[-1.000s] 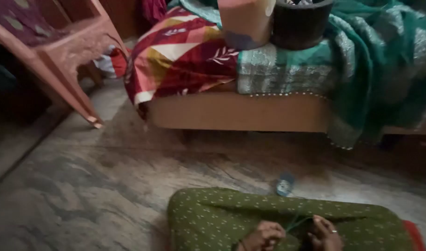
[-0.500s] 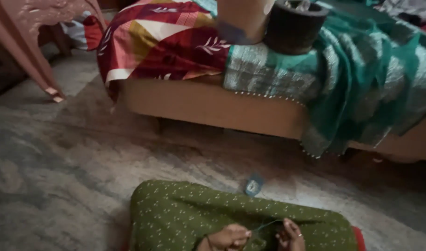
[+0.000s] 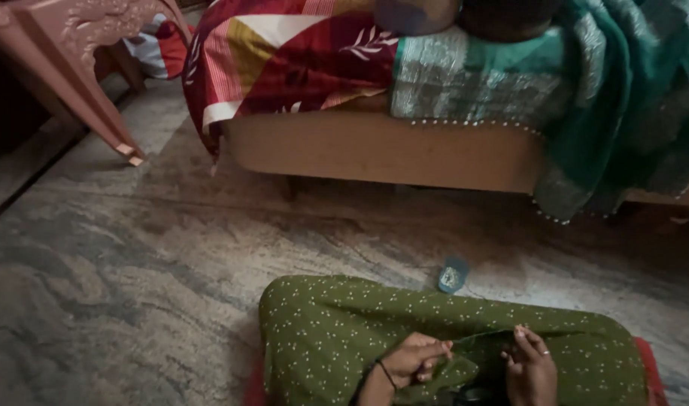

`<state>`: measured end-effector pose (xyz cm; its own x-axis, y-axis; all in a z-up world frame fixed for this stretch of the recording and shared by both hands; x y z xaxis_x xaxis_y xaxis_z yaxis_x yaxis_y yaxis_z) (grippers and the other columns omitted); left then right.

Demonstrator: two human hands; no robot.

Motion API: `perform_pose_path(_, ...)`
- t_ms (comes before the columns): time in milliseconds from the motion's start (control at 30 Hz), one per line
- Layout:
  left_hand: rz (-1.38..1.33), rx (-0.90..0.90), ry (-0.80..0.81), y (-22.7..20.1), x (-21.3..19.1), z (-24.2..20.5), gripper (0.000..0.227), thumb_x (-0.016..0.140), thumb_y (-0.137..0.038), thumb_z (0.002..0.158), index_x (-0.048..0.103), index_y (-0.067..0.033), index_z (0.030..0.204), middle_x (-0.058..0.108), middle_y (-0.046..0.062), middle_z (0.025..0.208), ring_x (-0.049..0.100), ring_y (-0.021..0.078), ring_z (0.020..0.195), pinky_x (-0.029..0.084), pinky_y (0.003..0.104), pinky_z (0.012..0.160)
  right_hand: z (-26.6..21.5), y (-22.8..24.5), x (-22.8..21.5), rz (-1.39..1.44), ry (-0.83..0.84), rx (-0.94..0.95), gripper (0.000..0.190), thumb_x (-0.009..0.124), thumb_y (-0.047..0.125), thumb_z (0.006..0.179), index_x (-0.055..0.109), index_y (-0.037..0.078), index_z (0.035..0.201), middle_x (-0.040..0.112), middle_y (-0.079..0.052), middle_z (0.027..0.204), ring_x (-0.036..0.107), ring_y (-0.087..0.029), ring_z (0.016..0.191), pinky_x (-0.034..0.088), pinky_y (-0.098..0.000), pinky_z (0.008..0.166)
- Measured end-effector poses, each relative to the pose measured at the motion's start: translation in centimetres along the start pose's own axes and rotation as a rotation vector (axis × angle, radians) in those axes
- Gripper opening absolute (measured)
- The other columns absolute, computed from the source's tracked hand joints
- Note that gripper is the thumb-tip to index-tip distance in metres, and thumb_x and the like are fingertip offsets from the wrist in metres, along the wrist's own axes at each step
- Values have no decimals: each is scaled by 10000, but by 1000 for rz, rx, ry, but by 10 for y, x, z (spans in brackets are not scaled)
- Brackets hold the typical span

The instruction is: Threading decorative white beads onto the border of a green saree or fabric.

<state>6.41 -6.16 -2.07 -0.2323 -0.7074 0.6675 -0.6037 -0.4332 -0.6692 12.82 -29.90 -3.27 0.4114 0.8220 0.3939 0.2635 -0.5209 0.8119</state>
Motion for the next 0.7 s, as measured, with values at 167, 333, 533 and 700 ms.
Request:
perform_pose_path(167,-97,86,-79,-15,-2,-11,186,652,-262,1075,663,-87,1012,414,-63,609,341,56,478,312,241,448,13,30,-6,110,102,-112,179,654,122,1026,628,112,1203,621,-5,961,592,-137,859,472,-325,738)
perform_pose_path(333,-189,142,-134,-9,-17,8,231,685,-293,1045,623,-95,943,453,-44,611,382,62,483,347,256,475,8,53,-6,-45,22,-165,183,662,124,988,655,86,1167,679,-9,1026,621,-108,901,500,-287,748)
perform_pose_path(533,230,833,-218,-134,74,-46,412,735,-387,949,685,-62,1198,717,102,1182,662,156,1009,572,308,892,-88,77,87,-672,205,-220,199,732,112,885,779,-11,1034,735,-131,945,650,-210,799,507,-334,690)
perform_pose_path(700,168,520,-55,-110,97,-30,696,483,-717,896,638,-180,1311,685,26,1263,647,105,1191,511,268,1055,-118,106,129,-802,363,-329,158,714,128,934,789,15,1015,727,-179,948,652,-289,753,521,-407,616)
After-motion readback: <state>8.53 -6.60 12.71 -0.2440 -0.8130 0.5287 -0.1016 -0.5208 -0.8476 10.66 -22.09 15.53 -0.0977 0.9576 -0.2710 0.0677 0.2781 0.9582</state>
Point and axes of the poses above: each hand's wrist, its own z-axis towards the middle knuckle, its own x-axis out of the palm, y = z × x, the point moved 10 cm from there along z, towards the middle knuckle
